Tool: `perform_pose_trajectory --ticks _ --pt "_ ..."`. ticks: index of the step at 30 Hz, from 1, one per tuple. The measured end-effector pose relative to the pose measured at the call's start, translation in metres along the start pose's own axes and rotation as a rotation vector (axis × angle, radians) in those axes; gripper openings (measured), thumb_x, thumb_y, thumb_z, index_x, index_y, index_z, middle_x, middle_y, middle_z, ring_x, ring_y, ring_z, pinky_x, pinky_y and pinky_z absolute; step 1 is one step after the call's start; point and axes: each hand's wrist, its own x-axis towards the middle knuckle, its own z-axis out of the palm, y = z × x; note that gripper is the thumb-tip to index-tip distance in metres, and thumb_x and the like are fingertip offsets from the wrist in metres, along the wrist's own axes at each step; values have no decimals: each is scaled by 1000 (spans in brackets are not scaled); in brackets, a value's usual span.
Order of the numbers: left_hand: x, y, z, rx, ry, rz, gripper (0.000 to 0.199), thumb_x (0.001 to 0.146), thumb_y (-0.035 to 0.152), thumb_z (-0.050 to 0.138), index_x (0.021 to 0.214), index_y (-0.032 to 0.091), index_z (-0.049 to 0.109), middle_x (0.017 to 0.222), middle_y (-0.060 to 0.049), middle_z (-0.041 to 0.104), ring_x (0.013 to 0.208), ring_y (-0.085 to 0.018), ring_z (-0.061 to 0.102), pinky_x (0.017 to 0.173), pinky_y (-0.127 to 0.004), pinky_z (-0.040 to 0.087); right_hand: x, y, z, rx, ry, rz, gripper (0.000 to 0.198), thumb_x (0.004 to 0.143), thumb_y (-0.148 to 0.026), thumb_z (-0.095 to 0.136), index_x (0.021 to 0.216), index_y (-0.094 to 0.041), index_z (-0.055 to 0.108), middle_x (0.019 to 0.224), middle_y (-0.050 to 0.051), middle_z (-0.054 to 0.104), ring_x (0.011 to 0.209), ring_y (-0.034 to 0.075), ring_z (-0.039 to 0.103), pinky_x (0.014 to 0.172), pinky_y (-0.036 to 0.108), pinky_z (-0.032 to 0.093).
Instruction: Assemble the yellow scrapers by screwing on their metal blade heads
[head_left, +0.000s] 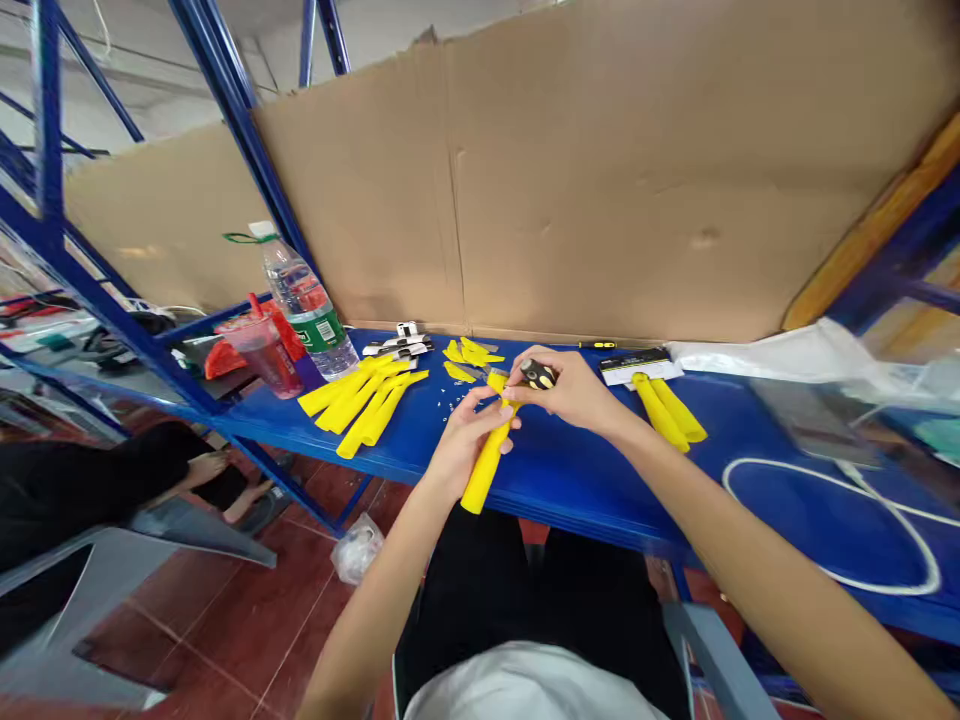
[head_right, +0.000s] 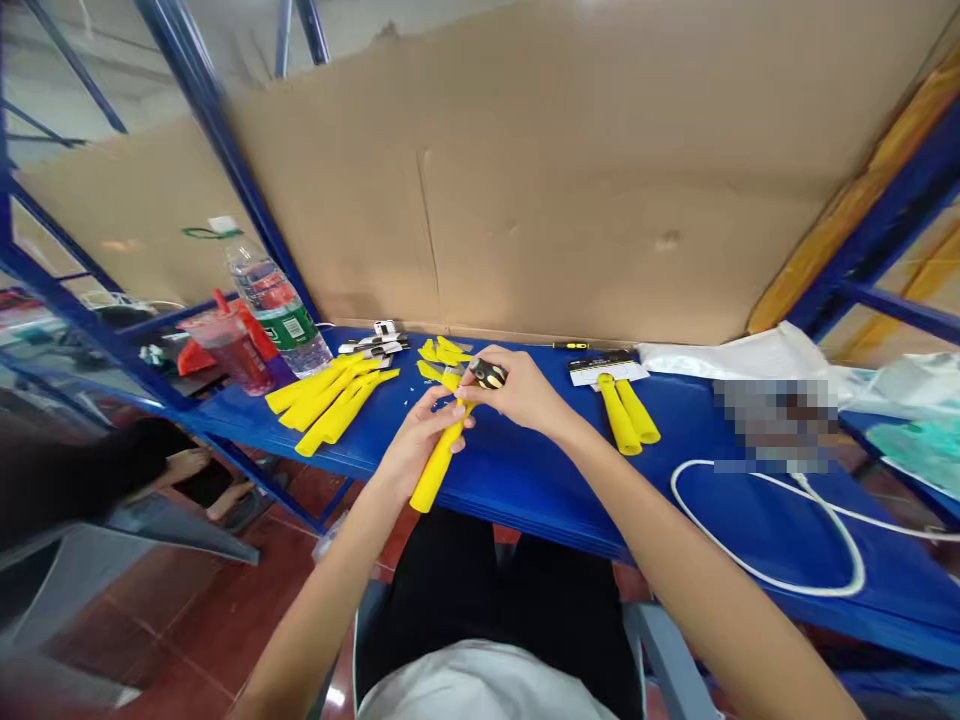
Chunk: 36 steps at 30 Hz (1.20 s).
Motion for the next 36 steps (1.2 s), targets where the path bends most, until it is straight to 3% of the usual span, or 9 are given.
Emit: perform_pose_trajectory --ticks 12,20,27,36 --pt "-1 0 1 36 2 9 60 71 22 101 115 23 60 101 -5 73 84 -19 73 54 -23 48 -4 -10 -2 -54 -10 92 27 76 -44 90 86 -20 80 103 6 71 74 18 63 58 31 45" --pt "-2 1 2 31 0 9 60 71 22 101 112 24 58 100 -4 73 82 -19 72 54 -22 46 -2 -7 0 -71 -17 38 28 79 -46 91 85 -21 79 95 3 71 80 19 65 68 34 47" --pt "-2 2 3 32 10 5 59 71 21 100 113 23 59 97 -4 71 82 -19 72 53 -22 46 -4 -7 1 -72 -11 -11 16 85 -37 85 90 -22 82 100 4 73 84 20 68 75 35 51" --pt "1 1 0 -90 5 -71 50 76 15 97 112 22 63 101 -5 71 84 -17 73 54 -19 45 -4 -1 4 -173 16 -100 18 91 -41 82 89 -23 82 100 7 75 93 25 72 85 41 53"
